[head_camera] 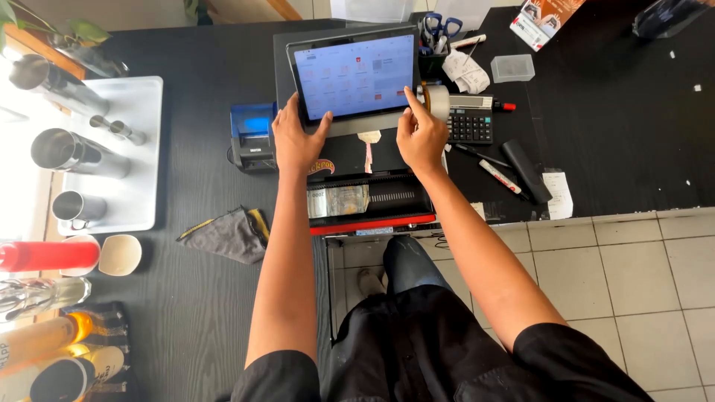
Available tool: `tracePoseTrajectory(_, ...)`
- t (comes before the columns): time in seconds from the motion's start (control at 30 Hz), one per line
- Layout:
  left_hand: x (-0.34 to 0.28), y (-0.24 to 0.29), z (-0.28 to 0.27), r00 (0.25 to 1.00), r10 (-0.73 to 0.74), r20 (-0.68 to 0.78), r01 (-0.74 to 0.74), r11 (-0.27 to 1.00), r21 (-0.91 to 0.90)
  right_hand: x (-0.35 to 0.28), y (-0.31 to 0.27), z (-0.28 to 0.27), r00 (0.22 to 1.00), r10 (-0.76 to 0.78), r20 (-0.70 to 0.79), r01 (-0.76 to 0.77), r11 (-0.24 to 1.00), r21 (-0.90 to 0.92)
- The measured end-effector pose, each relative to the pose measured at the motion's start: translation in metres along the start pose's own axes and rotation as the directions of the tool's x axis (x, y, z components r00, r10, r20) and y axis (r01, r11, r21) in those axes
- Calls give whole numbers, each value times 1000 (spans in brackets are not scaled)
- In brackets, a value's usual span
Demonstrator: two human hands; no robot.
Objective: The recorder manages a customer transaction using cash and a POS tablet, then prepares drink ingredients by measuring powder into a cup.
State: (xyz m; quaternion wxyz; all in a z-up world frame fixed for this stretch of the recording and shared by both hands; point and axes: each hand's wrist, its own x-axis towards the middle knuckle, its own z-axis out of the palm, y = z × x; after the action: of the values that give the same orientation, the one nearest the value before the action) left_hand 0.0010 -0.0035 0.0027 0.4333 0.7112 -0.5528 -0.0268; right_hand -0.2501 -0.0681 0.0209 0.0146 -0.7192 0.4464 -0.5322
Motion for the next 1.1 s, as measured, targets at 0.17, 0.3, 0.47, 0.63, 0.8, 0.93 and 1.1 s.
tracePoseTrajectory(0.17,2,20,-12,1000,16,-15,-15,998,57,15,-17,-12,976,-163,146,176,981,-78)
tracePoseTrajectory(0.3,1,24,-14,1000,11,-10,-11,999,38,26,-2,4,937,-198,288,245,959,-140)
tracePoseTrajectory(0.47,1,30,-20,1000,14,-23,-14,1000,7,42,-7,4,985,-131,108,132,991,-6)
tracePoseTrajectory(0.63,0,25,-15,997,50,-51,-49,999,8,13,37,10,974,220,57,-226,959,169)
tracePoseTrajectory(0.8,2,25,-14,994,83,-64,-84,996,-8,8,53,12,905,376,201,-426,809,405)
tracePoseTrajectory(0.93,0,28,-15,995,81,-64,-81,997,-4,10,47,12,914,338,223,-399,847,351)
tracePoseTrajectory(1.1,0,25,-14,997,61,-50,-61,998,5,13,33,3,954,269,134,-300,887,351)
